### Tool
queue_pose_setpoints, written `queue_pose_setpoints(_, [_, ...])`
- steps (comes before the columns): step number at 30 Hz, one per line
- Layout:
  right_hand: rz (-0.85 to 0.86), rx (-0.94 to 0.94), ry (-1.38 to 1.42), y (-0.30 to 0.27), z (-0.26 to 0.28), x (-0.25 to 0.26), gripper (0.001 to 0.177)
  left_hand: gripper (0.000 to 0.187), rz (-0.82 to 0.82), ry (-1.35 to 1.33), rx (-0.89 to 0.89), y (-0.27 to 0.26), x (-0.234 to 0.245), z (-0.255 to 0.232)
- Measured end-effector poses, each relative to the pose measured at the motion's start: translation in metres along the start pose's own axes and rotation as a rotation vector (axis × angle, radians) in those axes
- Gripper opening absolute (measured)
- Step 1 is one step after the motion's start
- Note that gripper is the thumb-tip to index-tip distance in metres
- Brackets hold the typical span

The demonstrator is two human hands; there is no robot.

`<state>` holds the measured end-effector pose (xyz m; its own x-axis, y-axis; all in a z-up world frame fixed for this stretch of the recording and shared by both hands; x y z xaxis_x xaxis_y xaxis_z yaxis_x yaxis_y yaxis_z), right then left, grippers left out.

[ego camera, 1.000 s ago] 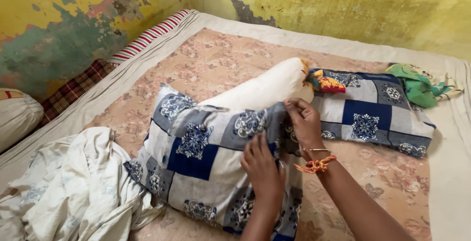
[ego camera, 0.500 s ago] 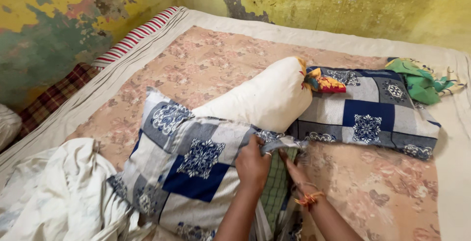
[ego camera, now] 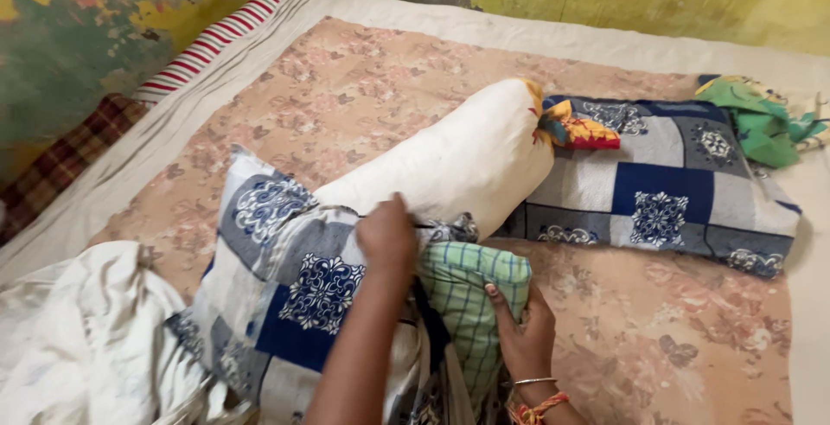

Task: The person sits on a bed and puts pillowcases onto pillows one by one. They insert the pillows into the cases, adjust the fabric, and smooth the surfaces. The person handles several pillows and pillowcases, finishing with a stack of covered pillows on the bed.

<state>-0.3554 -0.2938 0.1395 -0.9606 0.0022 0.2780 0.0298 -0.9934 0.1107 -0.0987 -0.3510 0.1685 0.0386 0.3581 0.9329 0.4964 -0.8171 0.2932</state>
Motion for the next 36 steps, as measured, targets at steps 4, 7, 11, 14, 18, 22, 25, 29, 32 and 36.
queue_pose_setpoints(4, [-0.024,0.142,0.003,0.002,0.035,0.000,0.045,0.036,-0.021,-0.069,0.054,-0.042,0.101,0.053])
queue_pose_setpoints(7, [0.036,0.250,0.090,0.012,0.082,-0.007,0.039,0.040,-0.051,-0.098,0.049,-0.076,0.176,0.078])
queue_pose_setpoints(11, [0.047,0.553,0.284,-0.004,0.177,-0.020,0.041,0.038,-0.033,-0.077,0.128,-0.112,0.227,0.113])
queue_pose_setpoints(14, [0.147,0.542,0.140,-0.014,0.235,-0.034,0.045,0.042,-0.360,-0.019,-0.017,-0.135,0.244,0.116])
queue_pose_setpoints(18, [0.367,0.527,-0.241,-0.029,0.288,-0.074,0.057,0.077,-0.609,-0.222,-0.182,-0.191,0.227,0.055])
queue_pose_setpoints(22, [0.443,0.553,-0.194,-0.027,0.315,-0.118,0.063,0.129,-0.412,-0.366,0.123,-0.241,0.205,0.013])
queue_pose_setpoints(25, [0.683,0.404,-0.274,-0.017,0.305,-0.155,0.065,0.132,-0.402,-0.323,0.460,-0.210,0.195,0.040])
queue_pose_setpoints(29, [0.894,0.542,0.094,-0.032,0.275,-0.160,0.065,0.124,-0.309,-0.325,0.441,-0.150,0.200,0.100])
queue_pose_setpoints(32, [0.836,0.724,-0.101,-0.062,0.237,-0.138,0.073,0.122,-0.168,-0.359,0.458,-0.098,0.207,0.131])
queue_pose_setpoints(36, [0.712,0.868,-0.258,-0.092,0.225,-0.121,0.056,0.117,-0.093,-0.367,0.478,-0.064,0.206,0.159])
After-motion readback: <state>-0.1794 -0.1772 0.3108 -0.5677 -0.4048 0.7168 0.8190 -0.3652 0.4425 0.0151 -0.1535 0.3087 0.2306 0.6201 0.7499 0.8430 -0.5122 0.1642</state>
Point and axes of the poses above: each hand's wrist, its own y-axis towards the middle knuckle, its own x-axis out of the back of the hand, z = x × y, the point moved 5 cm from there along y, towards the middle knuckle
